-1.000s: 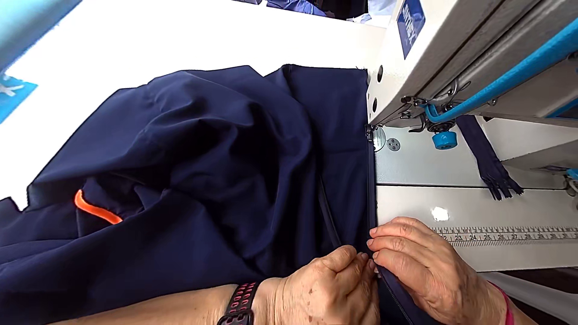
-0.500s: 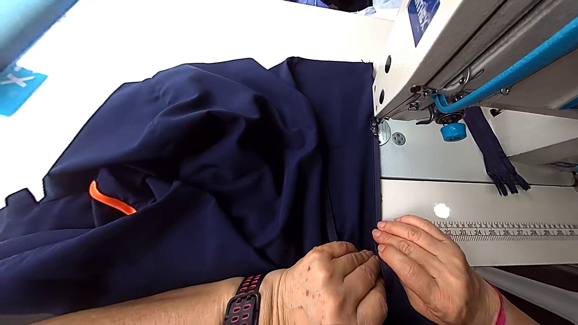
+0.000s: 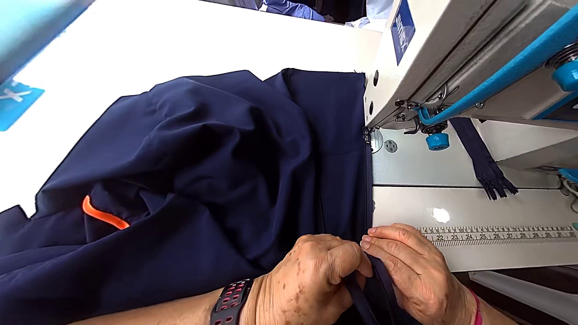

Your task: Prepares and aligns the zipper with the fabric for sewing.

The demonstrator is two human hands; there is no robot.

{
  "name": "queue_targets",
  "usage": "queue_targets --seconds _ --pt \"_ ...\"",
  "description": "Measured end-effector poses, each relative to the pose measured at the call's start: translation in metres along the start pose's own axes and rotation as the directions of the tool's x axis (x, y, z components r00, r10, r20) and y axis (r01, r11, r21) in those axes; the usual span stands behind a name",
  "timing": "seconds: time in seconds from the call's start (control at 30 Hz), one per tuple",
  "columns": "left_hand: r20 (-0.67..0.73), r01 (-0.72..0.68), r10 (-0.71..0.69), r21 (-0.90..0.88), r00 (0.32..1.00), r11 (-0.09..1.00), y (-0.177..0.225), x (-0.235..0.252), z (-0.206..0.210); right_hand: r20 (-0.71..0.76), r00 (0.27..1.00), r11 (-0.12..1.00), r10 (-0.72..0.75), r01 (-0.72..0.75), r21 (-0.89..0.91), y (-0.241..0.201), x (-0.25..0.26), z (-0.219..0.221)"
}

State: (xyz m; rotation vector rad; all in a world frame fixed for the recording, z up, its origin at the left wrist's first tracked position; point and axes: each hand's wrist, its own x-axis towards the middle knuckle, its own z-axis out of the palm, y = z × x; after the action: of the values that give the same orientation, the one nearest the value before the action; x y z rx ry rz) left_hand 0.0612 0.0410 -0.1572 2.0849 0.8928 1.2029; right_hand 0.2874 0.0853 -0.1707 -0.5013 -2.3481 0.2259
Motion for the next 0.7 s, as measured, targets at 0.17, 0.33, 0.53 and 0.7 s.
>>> queue_targets --seconds 0.17,0.33,0.53,0.7 --pt "0.484 0.035 0.109 -0.280 0.868 0.959 -0.002 0.029 -0.047 -0.026 0.999 0.998 -0.032 0.031 -0.060 -0.001 0.001 0.001" --pt "0.340 -0.310 0.172 0.408 0.925 0.859 -0.049 0.034 -0.053 0.056 0.984 0.984 -0.170 0.173 -0.051 0.012 0.005 -0.011" --pt "0.378 -0.323 0.183 0.350 0.908 0.879 -0.067 0.054 -0.072 0.070 0.979 0.981 -0.194 0.192 0.034 0.020 0.011 -0.010" --pt "0.318 -0.245 0.059 0.586 0.946 0.773 -0.065 0.066 -0.049 0.079 0.982 0.984 -0.172 0.168 0.062 0.017 0.013 -0.010"
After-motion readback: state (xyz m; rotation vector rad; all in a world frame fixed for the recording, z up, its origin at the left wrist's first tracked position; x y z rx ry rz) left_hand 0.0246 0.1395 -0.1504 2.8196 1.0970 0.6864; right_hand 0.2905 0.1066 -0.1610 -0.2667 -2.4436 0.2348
